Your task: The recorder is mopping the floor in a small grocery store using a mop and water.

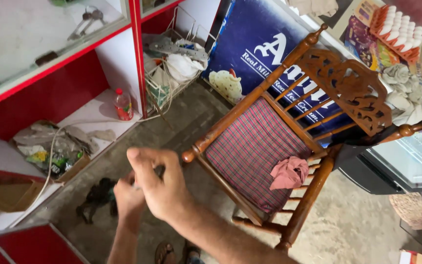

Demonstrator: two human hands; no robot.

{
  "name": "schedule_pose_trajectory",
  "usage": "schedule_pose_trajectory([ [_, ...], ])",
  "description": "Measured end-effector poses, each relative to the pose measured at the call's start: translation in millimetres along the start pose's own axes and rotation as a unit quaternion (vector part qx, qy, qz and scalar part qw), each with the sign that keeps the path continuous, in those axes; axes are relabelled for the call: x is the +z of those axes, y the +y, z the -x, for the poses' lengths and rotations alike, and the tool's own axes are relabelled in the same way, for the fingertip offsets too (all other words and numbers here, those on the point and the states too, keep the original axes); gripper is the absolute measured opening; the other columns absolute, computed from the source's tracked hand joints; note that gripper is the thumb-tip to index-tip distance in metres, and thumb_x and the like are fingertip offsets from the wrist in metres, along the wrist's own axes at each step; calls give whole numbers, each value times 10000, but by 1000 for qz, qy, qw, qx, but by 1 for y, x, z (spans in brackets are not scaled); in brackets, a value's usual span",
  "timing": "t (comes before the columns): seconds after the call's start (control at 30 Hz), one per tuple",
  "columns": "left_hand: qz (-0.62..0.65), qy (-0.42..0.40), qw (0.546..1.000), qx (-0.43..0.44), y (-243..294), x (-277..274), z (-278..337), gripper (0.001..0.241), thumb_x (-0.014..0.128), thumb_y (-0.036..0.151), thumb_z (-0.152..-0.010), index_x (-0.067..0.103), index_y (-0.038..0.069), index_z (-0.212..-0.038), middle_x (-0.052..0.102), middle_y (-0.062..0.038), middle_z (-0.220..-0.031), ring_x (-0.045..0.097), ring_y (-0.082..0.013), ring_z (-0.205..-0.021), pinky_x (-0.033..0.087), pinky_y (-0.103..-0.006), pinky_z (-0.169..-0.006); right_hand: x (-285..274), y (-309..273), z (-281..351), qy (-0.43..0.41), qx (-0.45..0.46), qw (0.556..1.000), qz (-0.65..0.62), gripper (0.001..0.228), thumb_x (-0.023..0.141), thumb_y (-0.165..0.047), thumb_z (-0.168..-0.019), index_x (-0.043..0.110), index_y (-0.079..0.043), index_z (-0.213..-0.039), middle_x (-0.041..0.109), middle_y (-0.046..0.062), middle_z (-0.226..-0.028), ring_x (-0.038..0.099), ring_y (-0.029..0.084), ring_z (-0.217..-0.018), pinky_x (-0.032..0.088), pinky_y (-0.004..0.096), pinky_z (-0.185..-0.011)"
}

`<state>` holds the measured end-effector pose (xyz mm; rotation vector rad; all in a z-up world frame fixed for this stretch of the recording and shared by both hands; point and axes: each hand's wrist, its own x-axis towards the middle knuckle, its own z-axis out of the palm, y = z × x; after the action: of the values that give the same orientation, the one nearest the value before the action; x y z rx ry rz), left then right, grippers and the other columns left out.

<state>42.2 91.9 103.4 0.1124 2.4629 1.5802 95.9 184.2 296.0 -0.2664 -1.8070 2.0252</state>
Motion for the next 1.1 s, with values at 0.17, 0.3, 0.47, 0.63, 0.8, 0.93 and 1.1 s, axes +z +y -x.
schedule_pose_trajectory([
  [0.17, 175, -118, 977, -25, 3, 35, -22, 442, 542, 427, -993, 670, 30, -1138, 718, -80, -1046, 660, -118, -922, 539, -338, -756, -6, -35, -9, -80, -73, 981, 158, 468, 563, -271, -1147, 548, 11, -773, 512, 9, -646, 489, 72, -627, 407, 295, -660],
  [0.3, 616, -176, 768, -13, -60, 79, -39, 346, 525, 419, -1183, 567, 76, -1196, 598, -41, -1153, 603, -135, -1093, 516, -326, -968, -15, -32, 3, -139, -76, 960, 230, 342, 593, -227, -1090, 614, 11, -845, 581, 59, -698, 543, 103, -651, 423, 295, -651],
  [0.47, 210, -120, 968, 69, -37, 65, -15, 292, 688, 267, -827, 762, 37, -990, 750, -173, -885, 732, -197, -860, 586, -356, -748, -24, 0, 3, -45, -40, 996, 64, 219, 623, -184, -1012, 693, 18, -963, 675, 23, -826, 605, 102, -765, 517, 319, -704],
  [0.63, 2, -85, 996, -8, 20, -9, 4, 268, 745, 274, -793, 788, 91, -984, 744, -203, -777, 749, -286, -780, 572, -395, -704, -14, 6, -22, -86, 35, 989, -117, 316, 621, -227, -1040, 543, -57, -786, 422, -34, -614, 380, 72, -536, 384, 302, -558],
  [0.8, -88, -41, 991, -92, -37, -38, 25, 280, 732, 300, -800, 789, 145, -1025, 731, -214, -832, 745, -360, -836, 563, -427, -753, -2, 46, -8, -105, 69, 978, -168, 504, 596, -298, -1066, 360, -128, -654, 314, -28, -519, 291, 97, -444, 371, 321, -522],
  [0.93, -113, -29, 989, -93, -51, -30, 37, 256, 705, 253, -787, 796, 135, -995, 731, -218, -849, 728, -384, -874, 563, -440, -765, -4, 48, 9, -65, 76, 981, -164, 528, 584, -309, -1062, 333, -137, -631, 334, -21, -490, 305, 102, -414, 370, 326, -481],
  [1.1, -64, -12, 998, -23, -10, 3, 35, 236, 676, 212, -783, 804, 104, -948, 719, -220, -822, 726, -372, -849, 559, -422, -735, -17, 5, 10, -72, 30, 989, -127, 524, 581, -307, -1089, 368, -116, -650, 364, -25, -522, 338, 103, -449, 380, 326, -508],
])
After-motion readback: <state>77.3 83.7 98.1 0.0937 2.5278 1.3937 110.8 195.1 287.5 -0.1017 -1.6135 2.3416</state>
